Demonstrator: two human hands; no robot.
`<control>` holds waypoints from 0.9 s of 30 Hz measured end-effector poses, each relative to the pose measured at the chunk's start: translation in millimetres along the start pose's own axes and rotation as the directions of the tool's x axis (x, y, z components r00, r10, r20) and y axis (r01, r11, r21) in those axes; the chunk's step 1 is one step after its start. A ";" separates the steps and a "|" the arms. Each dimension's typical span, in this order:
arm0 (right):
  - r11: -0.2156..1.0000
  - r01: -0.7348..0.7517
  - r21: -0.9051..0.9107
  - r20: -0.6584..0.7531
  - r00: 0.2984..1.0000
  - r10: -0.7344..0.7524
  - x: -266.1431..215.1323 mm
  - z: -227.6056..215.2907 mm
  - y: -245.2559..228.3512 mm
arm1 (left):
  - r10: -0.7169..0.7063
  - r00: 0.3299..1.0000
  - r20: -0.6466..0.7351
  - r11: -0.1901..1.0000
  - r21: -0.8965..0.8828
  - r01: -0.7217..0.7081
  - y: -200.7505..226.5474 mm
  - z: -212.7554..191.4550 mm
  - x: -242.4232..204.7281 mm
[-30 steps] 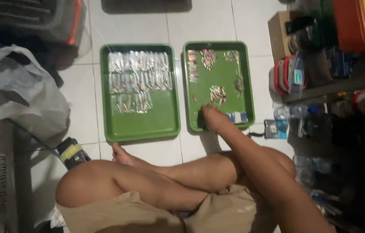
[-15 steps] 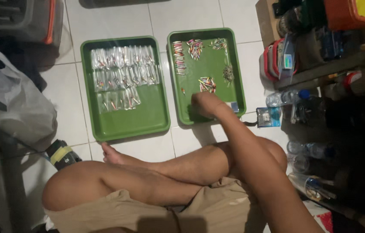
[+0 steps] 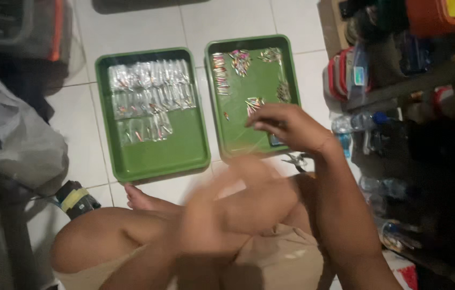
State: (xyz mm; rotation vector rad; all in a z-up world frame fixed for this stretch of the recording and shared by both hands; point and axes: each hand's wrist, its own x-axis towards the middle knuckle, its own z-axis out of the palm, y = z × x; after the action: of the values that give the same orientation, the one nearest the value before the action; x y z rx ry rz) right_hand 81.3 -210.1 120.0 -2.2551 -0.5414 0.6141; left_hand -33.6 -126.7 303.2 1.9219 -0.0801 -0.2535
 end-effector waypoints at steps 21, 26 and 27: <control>0.622 0.479 -0.619 -0.388 0.503 -0.773 10.5 50.3 -22.5 | -0.189 0.969 -0.156 0.447 -0.893 -0.057 -270.6 -10.9 38.4; 0.703 0.519 -0.486 -0.430 0.559 -0.709 10.4 49.9 -14.2 | -0.170 0.983 -0.070 0.424 -0.906 0.009 -278.4 -12.4 38.1; 0.764 0.505 -0.401 -0.460 0.611 -0.645 10.8 50.3 -9.4 | -0.180 0.984 -0.006 0.391 -0.918 0.066 -281.1 -13.9 37.4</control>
State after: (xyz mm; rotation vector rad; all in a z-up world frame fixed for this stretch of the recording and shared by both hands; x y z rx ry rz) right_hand 59.4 -171.3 92.7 -2.1263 -1.0015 -0.4961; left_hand -12.8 -19.8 41.1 0.7815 0.2486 -0.2211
